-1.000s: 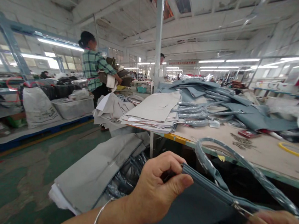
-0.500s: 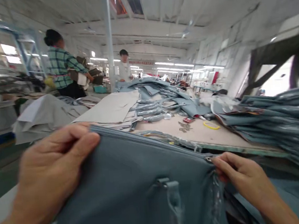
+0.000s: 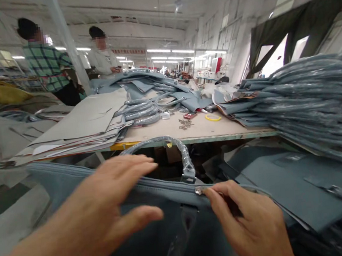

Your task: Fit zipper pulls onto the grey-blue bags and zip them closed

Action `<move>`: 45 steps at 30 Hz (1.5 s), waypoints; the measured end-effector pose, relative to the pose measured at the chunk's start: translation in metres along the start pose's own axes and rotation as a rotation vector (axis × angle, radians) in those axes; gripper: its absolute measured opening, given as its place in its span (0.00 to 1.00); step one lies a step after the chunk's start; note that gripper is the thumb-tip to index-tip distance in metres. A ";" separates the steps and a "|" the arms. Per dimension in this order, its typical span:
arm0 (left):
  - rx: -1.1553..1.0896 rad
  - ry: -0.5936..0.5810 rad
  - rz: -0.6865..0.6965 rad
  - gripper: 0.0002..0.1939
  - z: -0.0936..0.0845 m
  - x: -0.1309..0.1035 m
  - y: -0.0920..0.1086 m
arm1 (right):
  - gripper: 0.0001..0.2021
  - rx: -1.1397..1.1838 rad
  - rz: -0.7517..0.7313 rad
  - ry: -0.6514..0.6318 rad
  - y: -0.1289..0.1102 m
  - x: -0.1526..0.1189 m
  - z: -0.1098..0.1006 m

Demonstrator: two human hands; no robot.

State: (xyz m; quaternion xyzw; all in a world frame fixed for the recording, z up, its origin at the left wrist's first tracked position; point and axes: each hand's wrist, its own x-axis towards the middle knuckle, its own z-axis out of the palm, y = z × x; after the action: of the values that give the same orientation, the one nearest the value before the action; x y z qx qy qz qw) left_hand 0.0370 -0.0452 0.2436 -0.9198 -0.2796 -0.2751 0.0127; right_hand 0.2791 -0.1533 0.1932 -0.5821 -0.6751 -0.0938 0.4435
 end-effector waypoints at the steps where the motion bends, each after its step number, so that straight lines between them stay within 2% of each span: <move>1: -0.015 -0.118 0.121 0.28 0.012 0.014 0.015 | 0.10 -0.020 -0.040 0.010 -0.001 0.003 0.001; 4: -0.001 -0.306 0.225 0.14 0.043 0.049 0.043 | 0.11 -0.078 -0.121 0.034 -0.002 0.011 0.000; 6: -0.010 -0.333 0.239 0.09 0.055 0.060 0.047 | 0.10 -0.053 -0.134 0.048 0.003 0.010 -0.004; 9: -0.032 -0.288 0.269 0.06 0.063 0.064 0.039 | 0.02 0.004 -0.105 0.132 0.024 -0.003 -0.016; 11: -0.030 -0.227 0.294 0.07 0.067 0.061 0.031 | 0.09 -0.076 0.029 0.231 0.044 -0.020 -0.025; 13: -0.044 -0.170 0.306 0.11 0.071 0.057 0.026 | 0.16 -0.164 0.239 0.262 0.065 -0.038 -0.030; 15: -0.058 -0.145 0.295 0.13 0.074 0.054 0.022 | 0.20 -0.129 0.437 0.179 0.081 -0.053 -0.029; 17: -0.062 -0.156 0.281 0.14 0.077 0.053 0.020 | 0.20 0.022 0.580 0.056 0.091 -0.060 -0.023; 19: -0.061 -0.160 0.274 0.13 0.077 0.054 0.020 | 0.20 0.212 0.689 -0.007 0.095 -0.060 -0.017; 22: -0.039 -0.194 0.262 0.09 0.074 0.056 0.023 | 0.22 0.420 0.802 -0.018 0.097 -0.052 -0.011; 24: 0.004 -0.225 0.261 0.07 0.073 0.058 0.025 | 0.21 0.471 0.826 -0.085 0.097 -0.047 -0.011; 27: 0.069 -0.232 0.287 0.10 0.072 0.057 0.026 | 0.16 0.523 0.797 -0.197 0.096 -0.046 -0.013; 30: 0.073 -0.194 0.322 0.13 0.072 0.052 0.024 | 0.15 0.432 0.729 -0.104 0.091 -0.048 -0.015; 33: 0.013 -0.153 0.326 0.17 0.067 0.050 0.019 | 0.14 0.208 0.478 0.050 0.082 -0.046 -0.022; 36: -0.037 -0.164 0.326 0.20 0.057 0.052 0.015 | 0.06 0.037 0.146 0.149 0.071 -0.032 -0.034; 39: -0.044 -0.119 0.356 0.19 0.047 0.055 0.013 | 0.05 -0.028 -0.028 0.199 0.063 -0.012 -0.042; 42: -0.024 -0.043 0.373 0.17 0.042 0.052 0.014 | 0.05 0.018 -0.016 0.248 0.064 0.001 -0.041; 45: 0.029 -0.024 0.343 0.16 0.044 0.045 0.015 | 0.05 0.103 0.074 0.221 0.072 0.002 -0.036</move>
State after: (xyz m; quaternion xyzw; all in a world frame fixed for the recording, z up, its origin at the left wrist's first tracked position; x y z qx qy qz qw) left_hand 0.0980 -0.0275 0.2319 -0.9570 -0.1225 -0.2536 0.0694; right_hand 0.3593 -0.1533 0.1881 -0.5692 -0.6041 -0.1061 0.5476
